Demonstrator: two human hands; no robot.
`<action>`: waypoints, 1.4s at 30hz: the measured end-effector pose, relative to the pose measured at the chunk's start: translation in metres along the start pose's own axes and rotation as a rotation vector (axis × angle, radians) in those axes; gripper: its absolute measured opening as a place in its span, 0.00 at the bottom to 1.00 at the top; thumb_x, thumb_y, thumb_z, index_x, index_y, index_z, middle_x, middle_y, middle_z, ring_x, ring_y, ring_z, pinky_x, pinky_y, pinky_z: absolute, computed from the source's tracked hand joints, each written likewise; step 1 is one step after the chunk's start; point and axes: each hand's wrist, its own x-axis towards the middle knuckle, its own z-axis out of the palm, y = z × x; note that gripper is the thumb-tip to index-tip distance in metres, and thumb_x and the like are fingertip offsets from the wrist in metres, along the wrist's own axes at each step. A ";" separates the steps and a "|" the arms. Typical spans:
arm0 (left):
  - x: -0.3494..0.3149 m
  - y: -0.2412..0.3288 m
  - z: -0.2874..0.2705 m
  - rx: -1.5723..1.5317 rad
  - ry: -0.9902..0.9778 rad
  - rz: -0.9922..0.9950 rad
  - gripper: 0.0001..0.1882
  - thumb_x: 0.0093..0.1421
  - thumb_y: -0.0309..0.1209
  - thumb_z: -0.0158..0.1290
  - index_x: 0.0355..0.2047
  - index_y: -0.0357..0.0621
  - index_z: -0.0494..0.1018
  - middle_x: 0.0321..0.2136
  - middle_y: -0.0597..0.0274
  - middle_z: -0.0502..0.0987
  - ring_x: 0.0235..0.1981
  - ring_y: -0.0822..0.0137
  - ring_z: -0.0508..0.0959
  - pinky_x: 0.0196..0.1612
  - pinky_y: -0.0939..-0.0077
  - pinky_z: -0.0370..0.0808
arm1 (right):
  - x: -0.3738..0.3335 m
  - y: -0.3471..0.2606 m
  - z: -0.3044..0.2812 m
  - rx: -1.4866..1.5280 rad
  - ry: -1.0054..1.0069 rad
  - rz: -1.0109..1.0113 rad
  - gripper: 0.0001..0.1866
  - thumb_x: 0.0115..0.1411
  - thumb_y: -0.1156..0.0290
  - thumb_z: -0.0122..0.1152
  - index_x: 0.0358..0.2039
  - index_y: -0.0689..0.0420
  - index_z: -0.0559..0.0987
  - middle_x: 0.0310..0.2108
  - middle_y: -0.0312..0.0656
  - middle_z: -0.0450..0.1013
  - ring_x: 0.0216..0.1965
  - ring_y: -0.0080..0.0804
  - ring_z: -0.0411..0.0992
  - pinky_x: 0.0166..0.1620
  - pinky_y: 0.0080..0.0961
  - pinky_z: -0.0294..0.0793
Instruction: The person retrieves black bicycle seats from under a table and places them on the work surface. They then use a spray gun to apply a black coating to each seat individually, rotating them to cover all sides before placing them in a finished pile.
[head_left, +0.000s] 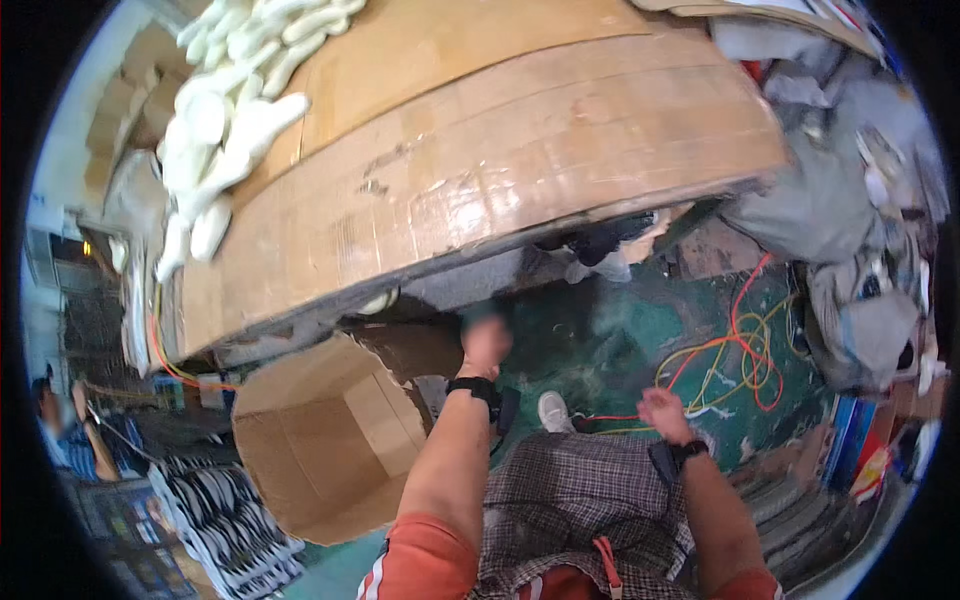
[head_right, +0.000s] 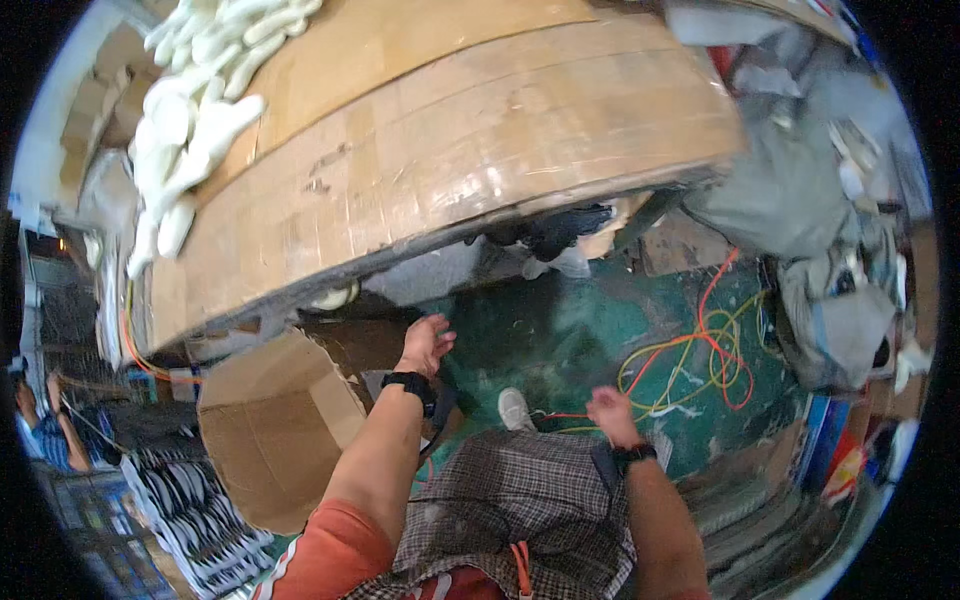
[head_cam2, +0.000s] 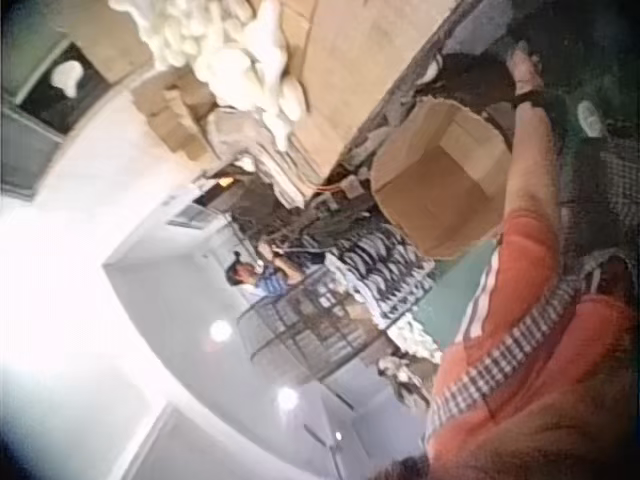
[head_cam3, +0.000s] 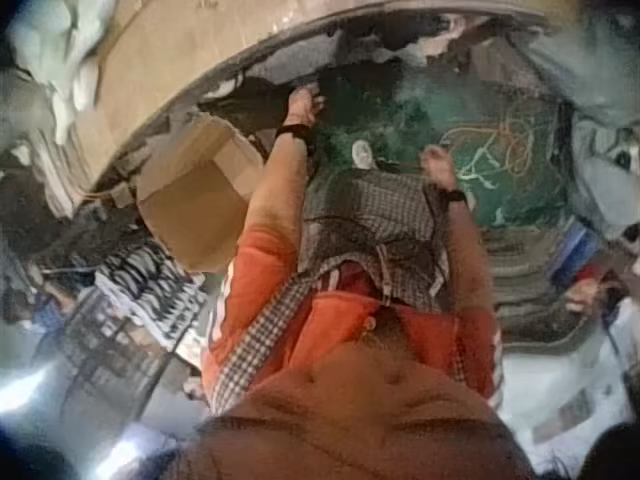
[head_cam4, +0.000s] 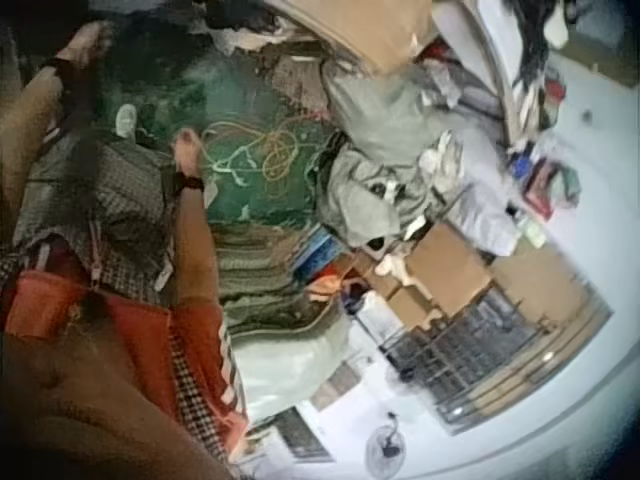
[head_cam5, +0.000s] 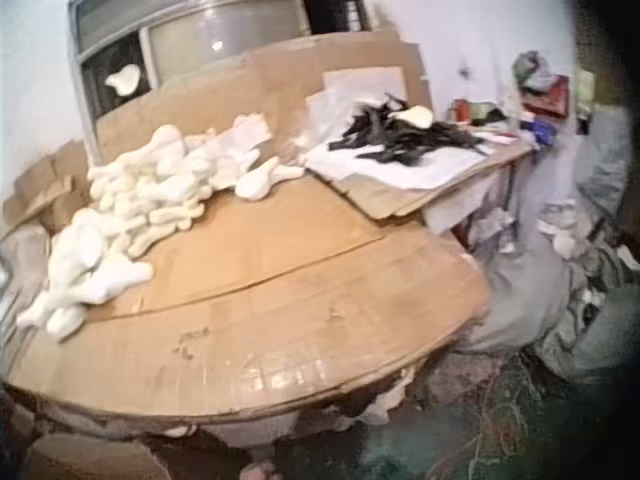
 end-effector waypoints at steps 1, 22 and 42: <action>-0.005 -0.018 0.009 -0.055 0.007 -0.003 0.23 0.55 0.34 0.52 0.50 0.38 0.65 0.43 0.57 0.71 0.30 0.66 0.75 0.31 0.73 0.72 | -0.009 -0.010 -0.010 -0.044 -0.014 0.031 0.14 0.57 0.76 0.55 0.45 0.58 0.71 0.29 0.41 0.72 0.30 0.28 0.72 0.31 0.22 0.74; 0.450 -0.055 0.018 0.143 0.168 0.665 0.10 0.55 0.19 0.45 0.35 0.39 0.74 0.28 0.63 0.75 0.26 0.72 0.72 0.31 0.80 0.71 | 0.496 0.021 0.171 -2.307 -0.409 -1.435 0.17 0.54 0.67 0.48 0.43 0.58 0.75 0.43 0.48 0.71 0.47 0.42 0.68 0.56 0.52 0.54; 0.420 -0.075 0.131 0.613 0.592 0.626 0.10 0.51 0.29 0.52 0.35 0.42 0.71 0.34 0.47 0.75 0.38 0.48 0.76 0.39 0.58 0.74 | 0.452 -0.097 0.095 -2.038 -0.845 -1.473 0.09 0.46 0.71 0.48 0.23 0.60 0.76 0.19 0.47 0.70 0.28 0.39 0.70 0.33 0.32 0.69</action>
